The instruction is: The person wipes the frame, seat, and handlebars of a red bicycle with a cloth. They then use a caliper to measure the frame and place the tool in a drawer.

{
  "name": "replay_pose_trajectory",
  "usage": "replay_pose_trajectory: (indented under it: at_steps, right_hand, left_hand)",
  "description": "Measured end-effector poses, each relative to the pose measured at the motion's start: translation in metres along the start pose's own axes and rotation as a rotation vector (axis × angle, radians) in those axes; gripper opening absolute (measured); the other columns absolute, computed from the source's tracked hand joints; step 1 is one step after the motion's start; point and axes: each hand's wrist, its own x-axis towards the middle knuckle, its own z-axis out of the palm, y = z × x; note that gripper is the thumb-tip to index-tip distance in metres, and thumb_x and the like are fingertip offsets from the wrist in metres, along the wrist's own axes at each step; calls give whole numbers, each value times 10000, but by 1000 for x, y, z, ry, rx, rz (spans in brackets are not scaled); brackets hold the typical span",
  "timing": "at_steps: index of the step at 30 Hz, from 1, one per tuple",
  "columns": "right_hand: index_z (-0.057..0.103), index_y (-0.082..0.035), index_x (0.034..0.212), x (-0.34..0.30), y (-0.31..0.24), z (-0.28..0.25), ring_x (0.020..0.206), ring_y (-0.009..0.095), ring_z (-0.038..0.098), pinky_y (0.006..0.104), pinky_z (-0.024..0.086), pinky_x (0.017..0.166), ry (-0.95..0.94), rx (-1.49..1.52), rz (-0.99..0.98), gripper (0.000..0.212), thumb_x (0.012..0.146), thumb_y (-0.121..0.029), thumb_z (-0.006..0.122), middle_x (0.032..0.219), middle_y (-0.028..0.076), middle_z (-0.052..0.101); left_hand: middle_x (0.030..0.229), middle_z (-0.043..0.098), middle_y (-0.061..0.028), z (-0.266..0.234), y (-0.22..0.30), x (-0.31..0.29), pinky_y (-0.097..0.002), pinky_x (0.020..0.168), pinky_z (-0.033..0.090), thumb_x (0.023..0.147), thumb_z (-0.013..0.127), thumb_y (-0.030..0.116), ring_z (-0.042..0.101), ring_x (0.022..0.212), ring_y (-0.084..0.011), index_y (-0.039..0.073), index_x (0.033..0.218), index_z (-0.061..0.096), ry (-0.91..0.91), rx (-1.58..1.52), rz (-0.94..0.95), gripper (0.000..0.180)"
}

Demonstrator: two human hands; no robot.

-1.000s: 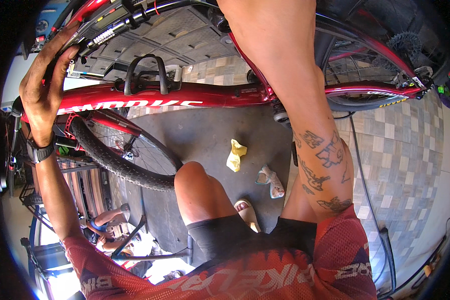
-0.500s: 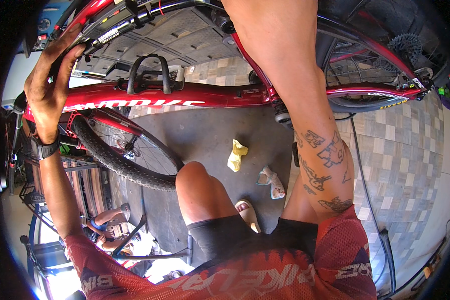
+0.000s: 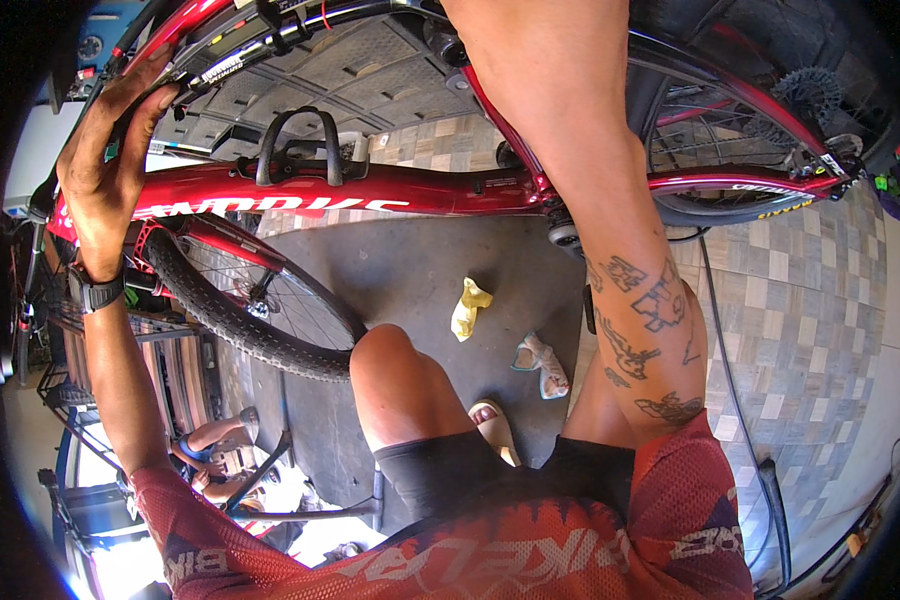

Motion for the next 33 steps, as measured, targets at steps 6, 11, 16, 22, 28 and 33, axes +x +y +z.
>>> replay_pose_trajectory:
  at_steps: [6,11,16,22,28,33]
  right_hand:
    - [745,45,993,1,-2,-3,728,57,650,195,519,679,-27,55,74,117,890,89,714,838,47,744]
    - [746,45,991,-3,0,2,729,57,653,196,522,685,6,-26,7,114,889,85,717,837,49,746]
    - [747,44,989,-2,2,-1,727,58,655,197,523,687,1,-16,13,111,886,78,722,834,51,747]
    - [752,38,985,1,4,-2,721,59,659,199,523,681,-31,59,24,104,886,62,732,832,53,751]
    - [750,41,981,-1,0,-4,720,57,661,200,516,669,-42,37,38,97,888,59,728,818,53,750]
    - [749,45,984,2,2,-3,711,57,656,199,513,667,-22,46,18,98,888,55,730,813,52,749]
  left_hand:
    - [1260,731,-127,0,0,0,-360,988,564,898,730,-28,706,1169,-250,47,1214,707,-3,-3,-1,325]
    - [1260,731,-126,1,1,-1,-362,991,565,898,728,-30,703,1175,-251,44,1210,706,0,9,-8,322]
    - [1263,728,-128,0,2,0,-362,992,566,903,720,-37,700,1181,-247,40,1214,704,0,3,-9,321]
    - [1267,727,-127,0,1,0,-359,999,563,906,715,-43,700,1179,-244,35,1222,701,0,-25,-12,325]
    - [1267,726,-131,-1,-4,-2,-365,1003,565,913,709,-36,699,1181,-249,36,1218,709,4,-52,-10,313]
    - [1274,723,-131,-2,-9,-4,-373,1013,560,914,713,-22,694,1192,-250,47,1226,717,-31,-20,31,320]
